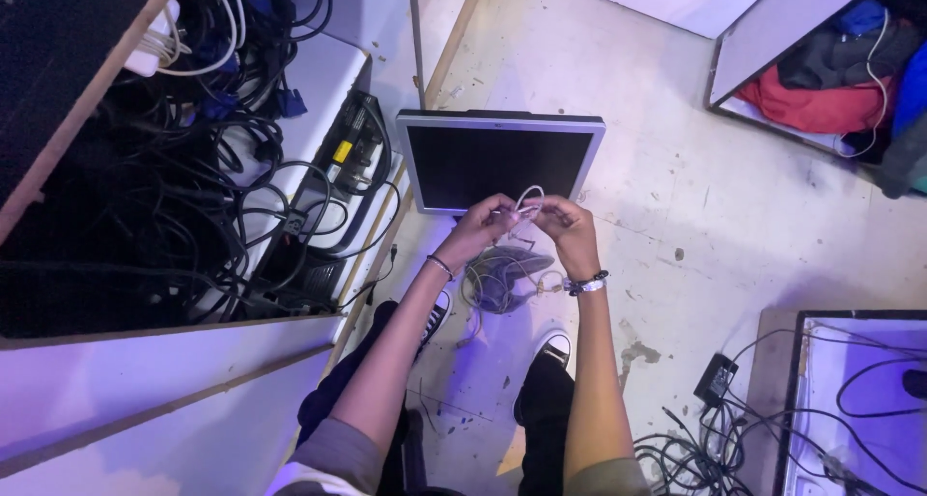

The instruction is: The person sits on a chair and organizes a white cable by hand, coiling it into a neat bundle. They then pick up a second tangled cable and begin to untangle and straighten it.

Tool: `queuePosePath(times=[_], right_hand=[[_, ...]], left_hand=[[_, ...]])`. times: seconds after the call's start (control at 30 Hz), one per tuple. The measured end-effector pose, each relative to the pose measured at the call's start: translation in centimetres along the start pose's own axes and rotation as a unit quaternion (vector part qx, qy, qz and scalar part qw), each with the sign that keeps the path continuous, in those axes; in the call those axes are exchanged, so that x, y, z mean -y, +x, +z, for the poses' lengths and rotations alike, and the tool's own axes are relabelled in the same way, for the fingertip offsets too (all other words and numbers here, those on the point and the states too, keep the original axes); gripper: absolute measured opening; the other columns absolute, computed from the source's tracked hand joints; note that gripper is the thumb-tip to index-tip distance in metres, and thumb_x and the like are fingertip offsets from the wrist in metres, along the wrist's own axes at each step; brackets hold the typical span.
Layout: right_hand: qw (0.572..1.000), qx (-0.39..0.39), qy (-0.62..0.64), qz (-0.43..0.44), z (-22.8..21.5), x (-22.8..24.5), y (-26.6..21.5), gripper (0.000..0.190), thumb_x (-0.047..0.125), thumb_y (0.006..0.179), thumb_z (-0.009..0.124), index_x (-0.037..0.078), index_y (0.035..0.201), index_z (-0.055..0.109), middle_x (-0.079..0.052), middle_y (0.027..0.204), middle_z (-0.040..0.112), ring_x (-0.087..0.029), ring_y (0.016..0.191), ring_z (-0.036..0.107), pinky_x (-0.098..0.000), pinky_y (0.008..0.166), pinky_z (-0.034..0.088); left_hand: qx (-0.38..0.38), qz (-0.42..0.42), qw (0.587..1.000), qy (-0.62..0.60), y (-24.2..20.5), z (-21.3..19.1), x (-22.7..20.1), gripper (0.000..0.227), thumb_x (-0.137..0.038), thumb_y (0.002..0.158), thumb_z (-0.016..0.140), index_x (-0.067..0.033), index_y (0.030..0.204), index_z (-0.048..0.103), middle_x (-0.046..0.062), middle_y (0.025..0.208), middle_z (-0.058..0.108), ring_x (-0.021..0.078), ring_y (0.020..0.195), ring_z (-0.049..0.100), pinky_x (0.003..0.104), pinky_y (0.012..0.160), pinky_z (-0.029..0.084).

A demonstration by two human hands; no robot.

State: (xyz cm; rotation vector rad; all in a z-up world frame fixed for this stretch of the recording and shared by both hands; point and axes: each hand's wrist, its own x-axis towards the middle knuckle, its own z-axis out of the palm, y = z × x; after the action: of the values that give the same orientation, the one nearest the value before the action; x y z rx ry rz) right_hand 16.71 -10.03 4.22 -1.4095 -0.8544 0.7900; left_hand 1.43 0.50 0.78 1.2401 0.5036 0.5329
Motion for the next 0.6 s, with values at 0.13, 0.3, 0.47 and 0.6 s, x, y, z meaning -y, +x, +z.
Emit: queuePosePath(times=[0.13,0.3,0.47,0.6], right_hand=[[0.999,0.002,-0.029,-0.039,-0.4,-0.2,0.2,0.015,0.000,0.085,0.078,0.006,0.099,0.079,-0.006,0.095,0.072,-0.012,0.090,0.067,-0.0291,0.087,0.055],[0.994,0.007,-0.037,-0.105,-0.6,0.0,0.1,0.011,0.006,0.086,0.081,0.005,0.096,0.079,-0.010,0.098,0.070,-0.019,0.099,0.065,-0.0324,0.092,0.052],[0.993,-0.041,-0.009,-0.109,-0.2,0.6,-0.2,0.010,0.006,0.086,0.080,0.004,0.095,0.079,-0.010,0.097,0.069,-0.019,0.101,0.066,-0.0325,0.093,0.052],[0.992,-0.090,0.019,-0.091,-0.3,0.1,-0.5,0.010,0.005,0.089,0.078,0.001,0.098,0.076,-0.010,0.098,0.066,-0.017,0.099,0.063,-0.0307,0.092,0.052]], left_hand=[[0.025,0.027,0.999,0.011,0.6,0.1,0.4,0.019,-0.015,0.093,0.075,-0.0113,0.111,0.068,0.000,0.097,0.058,0.0072,0.078,0.058,0.019,0.060,0.050],[0.029,0.003,0.999,-0.022,0.1,0.6,-0.9,0.026,-0.023,0.094,0.074,-0.0093,0.115,0.070,0.000,0.095,0.061,0.0090,0.083,0.063,0.018,0.061,0.050],[0.024,-0.004,0.998,-0.052,0.4,0.9,-0.5,0.028,-0.023,0.093,0.075,-0.0109,0.118,0.070,0.000,0.095,0.065,0.0052,0.082,0.061,0.017,0.062,0.051],[0.011,-0.009,0.995,-0.094,0.3,0.9,-0.8,0.027,-0.023,0.094,0.075,-0.0106,0.116,0.069,0.004,0.102,0.069,0.0104,0.088,0.066,0.018,0.059,0.051]])
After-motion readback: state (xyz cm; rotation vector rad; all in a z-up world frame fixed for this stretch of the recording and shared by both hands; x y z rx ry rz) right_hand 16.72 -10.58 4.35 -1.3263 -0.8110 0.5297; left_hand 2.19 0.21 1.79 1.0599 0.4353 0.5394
